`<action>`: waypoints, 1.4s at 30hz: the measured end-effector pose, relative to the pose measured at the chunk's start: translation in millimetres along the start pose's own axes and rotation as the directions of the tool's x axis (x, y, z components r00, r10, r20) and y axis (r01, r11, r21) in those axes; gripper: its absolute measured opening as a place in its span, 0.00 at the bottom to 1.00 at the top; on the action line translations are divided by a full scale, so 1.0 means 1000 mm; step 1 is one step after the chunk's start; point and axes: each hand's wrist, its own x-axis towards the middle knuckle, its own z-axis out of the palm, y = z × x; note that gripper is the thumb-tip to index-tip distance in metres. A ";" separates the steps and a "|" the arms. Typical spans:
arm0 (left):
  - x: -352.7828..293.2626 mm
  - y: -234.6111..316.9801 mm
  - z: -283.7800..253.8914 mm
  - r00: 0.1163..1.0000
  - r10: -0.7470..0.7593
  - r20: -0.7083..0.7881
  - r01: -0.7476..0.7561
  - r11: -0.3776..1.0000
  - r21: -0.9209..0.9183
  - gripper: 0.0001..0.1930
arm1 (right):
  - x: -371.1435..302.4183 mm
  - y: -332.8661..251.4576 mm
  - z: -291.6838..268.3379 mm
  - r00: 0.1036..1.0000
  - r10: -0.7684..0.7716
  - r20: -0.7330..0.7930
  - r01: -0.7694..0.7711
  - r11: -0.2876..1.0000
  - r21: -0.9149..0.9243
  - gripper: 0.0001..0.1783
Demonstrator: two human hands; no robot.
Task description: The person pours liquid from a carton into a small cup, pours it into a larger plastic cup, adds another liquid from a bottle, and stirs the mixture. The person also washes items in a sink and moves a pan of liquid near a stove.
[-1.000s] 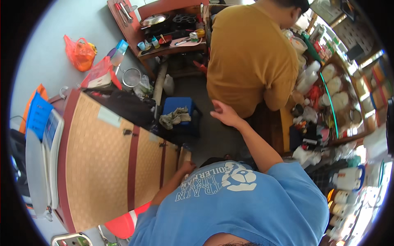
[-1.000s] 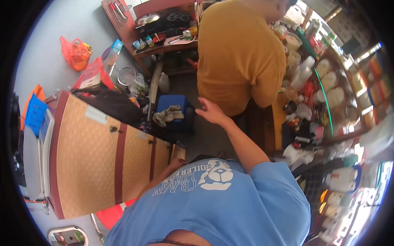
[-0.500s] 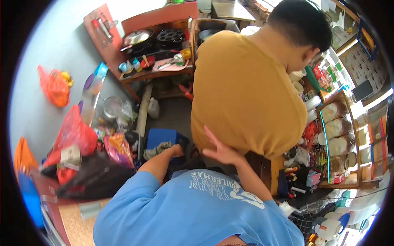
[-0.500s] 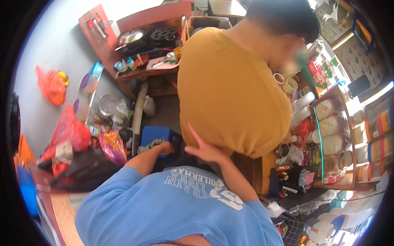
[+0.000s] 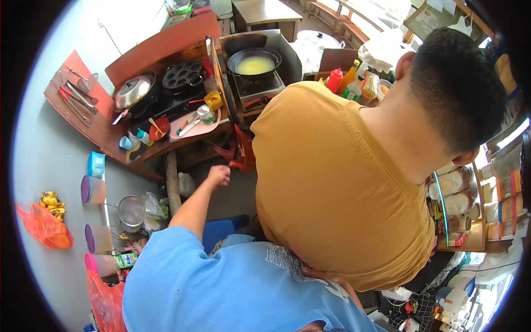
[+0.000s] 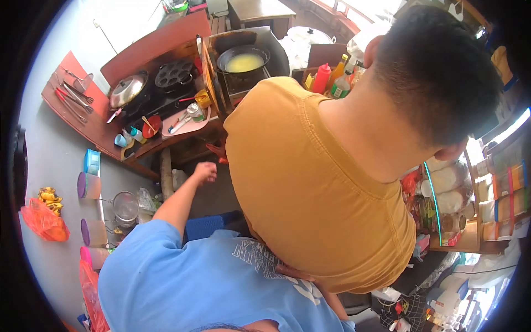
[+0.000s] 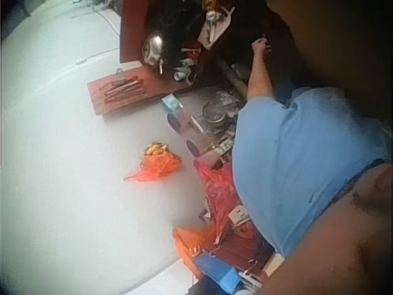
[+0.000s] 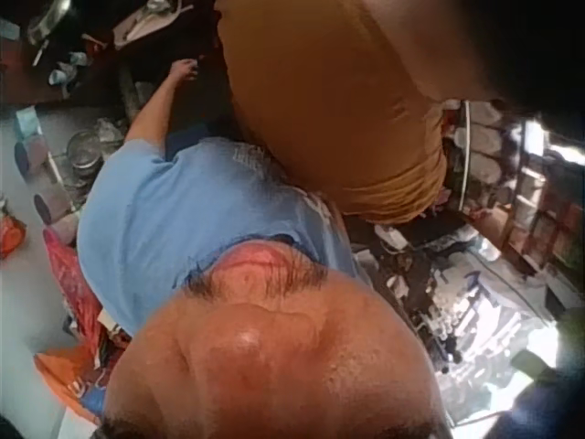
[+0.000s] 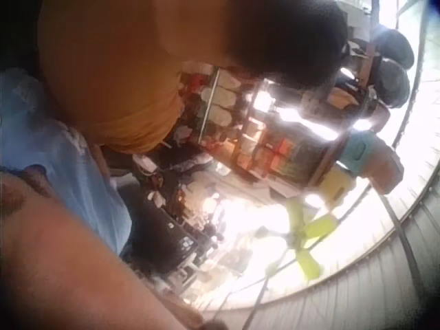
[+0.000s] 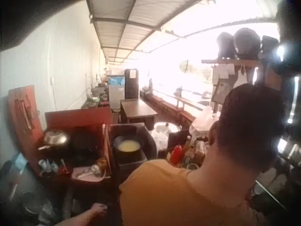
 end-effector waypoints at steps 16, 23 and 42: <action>0.276 0.296 0.095 0.970 0.159 0.186 -0.029 0.830 -0.558 0.22 | 0.169 -0.045 0.062 0.927 0.277 -0.253 0.010 0.655 0.756 0.38; 0.386 0.337 0.134 0.999 -0.050 0.004 0.036 0.664 -0.747 0.24 | 0.309 -0.103 0.078 0.749 0.497 -0.438 0.271 0.374 0.887 0.29; 0.357 0.343 0.091 0.996 -0.052 0.075 0.091 0.553 -0.828 0.15 | 0.447 -0.123 0.033 0.653 0.582 -0.484 0.233 0.454 0.860 0.23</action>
